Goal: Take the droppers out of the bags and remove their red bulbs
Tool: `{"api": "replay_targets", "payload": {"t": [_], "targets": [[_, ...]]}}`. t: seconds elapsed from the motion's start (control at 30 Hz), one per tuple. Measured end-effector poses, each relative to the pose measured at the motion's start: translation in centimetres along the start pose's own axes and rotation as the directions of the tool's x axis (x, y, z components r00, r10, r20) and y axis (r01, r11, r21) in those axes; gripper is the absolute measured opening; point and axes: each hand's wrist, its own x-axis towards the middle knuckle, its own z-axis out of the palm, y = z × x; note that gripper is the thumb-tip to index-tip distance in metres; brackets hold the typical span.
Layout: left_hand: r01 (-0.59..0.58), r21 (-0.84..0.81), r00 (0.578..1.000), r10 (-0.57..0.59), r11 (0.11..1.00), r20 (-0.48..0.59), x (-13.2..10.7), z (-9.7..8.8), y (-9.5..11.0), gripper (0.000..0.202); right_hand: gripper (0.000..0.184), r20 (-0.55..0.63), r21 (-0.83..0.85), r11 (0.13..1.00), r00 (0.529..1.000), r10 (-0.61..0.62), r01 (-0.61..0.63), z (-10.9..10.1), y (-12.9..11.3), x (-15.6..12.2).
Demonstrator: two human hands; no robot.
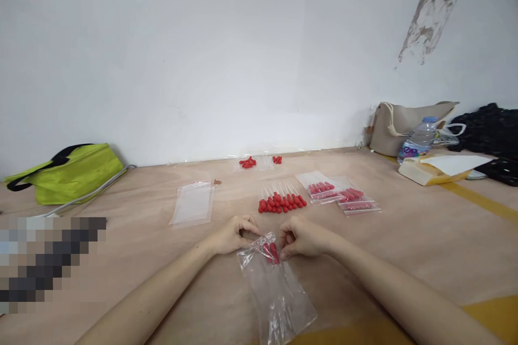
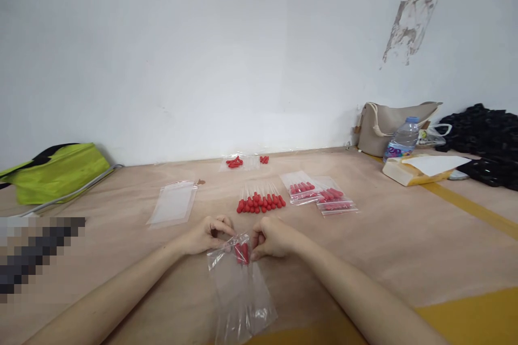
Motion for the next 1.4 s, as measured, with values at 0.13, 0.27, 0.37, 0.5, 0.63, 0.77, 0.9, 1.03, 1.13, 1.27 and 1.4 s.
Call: {"api": "replay_targets", "payload": {"t": [0.13, 0.27, 0.37, 0.5, 0.63, 0.77, 0.9, 1.03, 1.13, 1.27, 1.4], "targets": [[-0.069, 0.014, 0.997, 0.068, 0.998, 0.04, -0.4, 0.3, 0.1, 0.04, 0.016, -0.075, -0.005, 1.0, 0.997, 0.003, -0.004, 0.1, 0.1, 0.3], [-0.114, 0.055, 0.994, 0.114, 0.992, 0.005, -0.4, 0.9, 0.1, 0.031, 0.025, -0.006, 0.035, 0.997, 0.998, 0.067, -0.066, 0.4, -0.3, -0.3], [-0.115, 0.086, 0.991, 0.12, 0.99, -0.054, -0.7, 1.1, -0.1, 0.023, 0.027, 0.068, -0.036, 0.996, 0.994, 0.082, -0.08, 0.3, -0.9, -0.9], [-0.095, 0.156, 0.99, 0.11, 0.983, -0.088, -1.2, 1.1, -0.1, 0.023, 0.007, 0.055, -0.16, 0.986, 0.997, 0.063, -0.053, 0.3, -1.7, -1.1], [-0.066, 0.199, 0.99, 0.089, 0.978, -0.107, -1.3, 1.1, 0.1, 0.03, 0.005, -0.256, -0.311, 0.948, 0.967, -0.021, -0.062, 0.8, -1.3, -0.3], [-0.014, 0.17, 0.982, 0.045, 0.985, -0.182, -1.0, 1.5, 0.0, 0.039, 0.004, -0.38, -0.314, 0.949, 0.918, -0.109, -0.017, 1.5, 0.0, 0.6], [0.028, 0.158, 0.974, 0.009, 0.987, -0.227, -0.8, 1.8, 0.0, 0.03, 0.006, -0.4, -0.259, 0.963, 0.899, -0.177, 0.074, 2.0, 0.8, 1.2], [0.056, 0.117, 0.99, -0.039, 0.992, -0.138, -1.1, 1.3, 0.2, 0.023, 0.006, -0.414, -0.256, 0.963, 0.891, -0.187, 0.083, 2.3, 0.8, 1.1], [0.022, 0.067, 0.989, -0.012, 0.998, -0.148, -1.5, 0.3, 0.1, 0.022, 0.007, -0.415, -0.281, 0.957, 0.889, -0.194, 0.078, 2.2, 0.9, 0.9], [0.096, -0.022, 0.991, -0.098, 0.995, -0.087, -2.3, -1.4, -0.3, 0.02, 0.008, -0.413, -0.303, 0.949, 0.886, -0.209, 0.083, 2.1, 1.3, 0.9], [0.156, 0.05, 0.985, -0.152, 0.986, -0.076, -2.5, -2.1, -0.6, 0.04, 0.008, -0.414, -0.291, 0.953, 0.886, -0.207, 0.086, 2.0, 1.4, 0.9]]}}
